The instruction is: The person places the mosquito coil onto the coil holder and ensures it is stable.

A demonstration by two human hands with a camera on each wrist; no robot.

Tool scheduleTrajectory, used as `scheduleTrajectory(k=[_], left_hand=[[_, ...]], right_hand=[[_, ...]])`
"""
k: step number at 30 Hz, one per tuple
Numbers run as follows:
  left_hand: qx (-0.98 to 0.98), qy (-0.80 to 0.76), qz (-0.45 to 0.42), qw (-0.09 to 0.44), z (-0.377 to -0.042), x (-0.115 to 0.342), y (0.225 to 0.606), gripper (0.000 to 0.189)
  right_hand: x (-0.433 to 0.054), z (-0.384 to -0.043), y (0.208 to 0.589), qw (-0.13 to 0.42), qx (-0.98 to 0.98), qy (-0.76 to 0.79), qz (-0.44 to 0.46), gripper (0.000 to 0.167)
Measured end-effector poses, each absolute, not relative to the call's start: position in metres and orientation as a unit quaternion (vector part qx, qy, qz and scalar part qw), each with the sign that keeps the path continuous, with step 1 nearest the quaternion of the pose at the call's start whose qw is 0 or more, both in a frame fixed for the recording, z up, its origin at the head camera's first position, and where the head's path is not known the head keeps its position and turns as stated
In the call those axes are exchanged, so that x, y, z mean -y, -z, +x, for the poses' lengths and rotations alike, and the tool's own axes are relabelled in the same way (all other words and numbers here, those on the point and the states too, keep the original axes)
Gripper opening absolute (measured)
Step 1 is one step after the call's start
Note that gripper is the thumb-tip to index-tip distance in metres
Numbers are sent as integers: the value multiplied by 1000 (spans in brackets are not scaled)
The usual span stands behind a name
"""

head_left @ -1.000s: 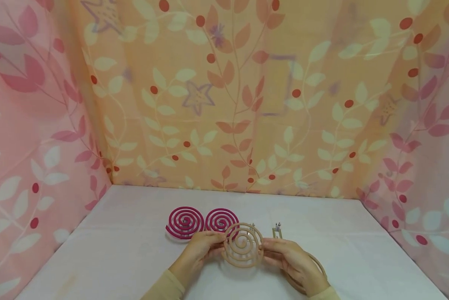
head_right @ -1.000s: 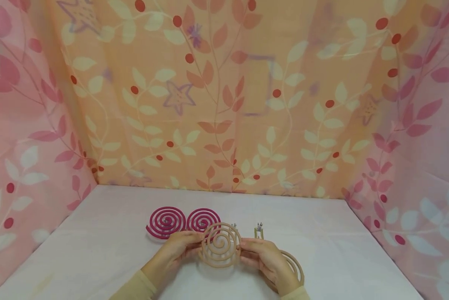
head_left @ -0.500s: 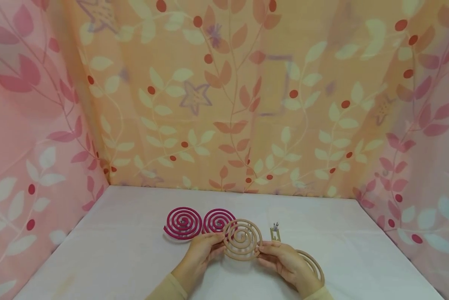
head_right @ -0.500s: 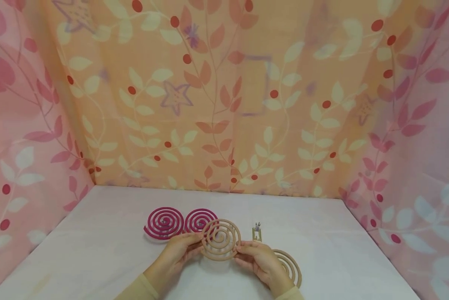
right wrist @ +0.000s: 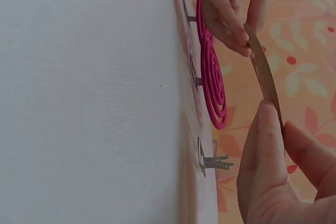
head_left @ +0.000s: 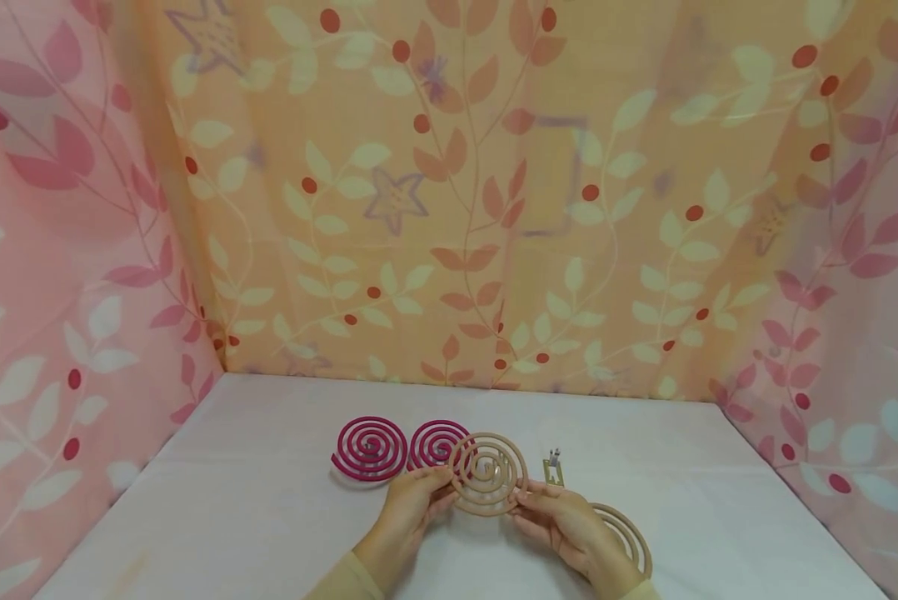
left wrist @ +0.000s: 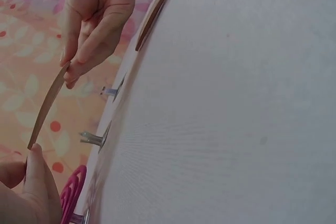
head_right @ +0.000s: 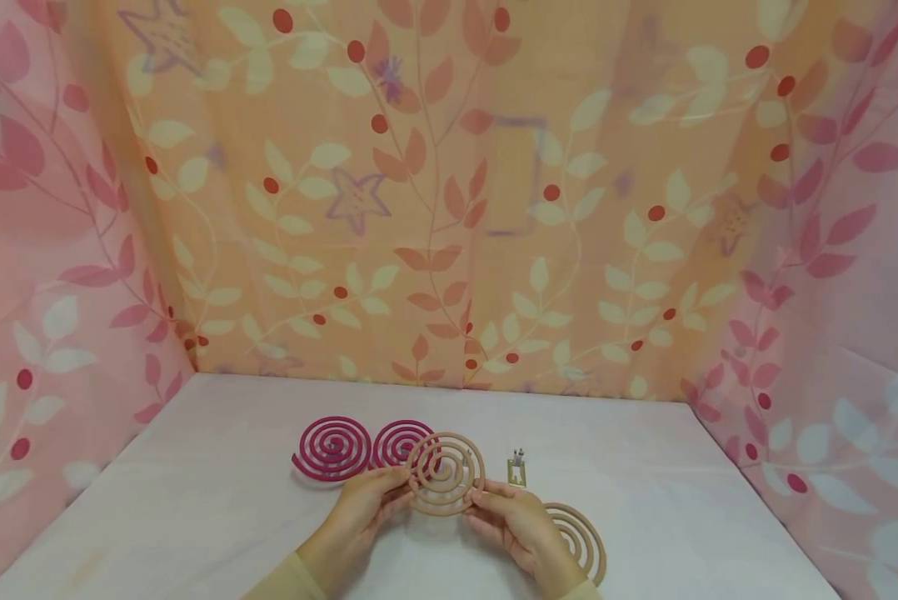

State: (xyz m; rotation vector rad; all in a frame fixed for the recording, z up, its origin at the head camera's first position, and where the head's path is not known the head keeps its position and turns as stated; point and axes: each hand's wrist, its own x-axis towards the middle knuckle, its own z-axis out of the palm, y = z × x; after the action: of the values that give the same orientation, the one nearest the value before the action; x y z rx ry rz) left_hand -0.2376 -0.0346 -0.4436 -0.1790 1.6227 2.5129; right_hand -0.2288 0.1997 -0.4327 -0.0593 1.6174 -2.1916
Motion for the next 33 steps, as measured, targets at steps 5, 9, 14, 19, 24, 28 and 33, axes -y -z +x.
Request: scheduleTrajectory(k=[5, 9, 14, 19, 24, 28, 33], left_hand=[[-525, -846, -54, 73, -237, 32, 444, 31], [-523, -848, -50, 76, -237, 31, 443, 30], [-521, -848, -49, 86, -237, 30, 443, 33], [-525, -843, -43, 106, -241, 30, 442, 38], [-543, -831, -40, 112, -250, 35, 437, 30], [-554, -825, -30, 109, -256, 39, 432, 24], [-577, -809, -22, 109, -259, 41, 425, 30]], right_hand=[[-199, -230, 432, 165, -584, 795, 6, 30], [-200, -230, 431, 144, -584, 799, 17, 20], [-203, -231, 427, 132, -587, 798, 22, 14], [-209, -233, 422, 128, -614, 779, 18, 17], [-215, -238, 417, 129, -651, 748, 11, 35], [-219, -242, 412, 146, -652, 744, 5, 32], [-223, -245, 406, 160, -666, 728, -9, 26]])
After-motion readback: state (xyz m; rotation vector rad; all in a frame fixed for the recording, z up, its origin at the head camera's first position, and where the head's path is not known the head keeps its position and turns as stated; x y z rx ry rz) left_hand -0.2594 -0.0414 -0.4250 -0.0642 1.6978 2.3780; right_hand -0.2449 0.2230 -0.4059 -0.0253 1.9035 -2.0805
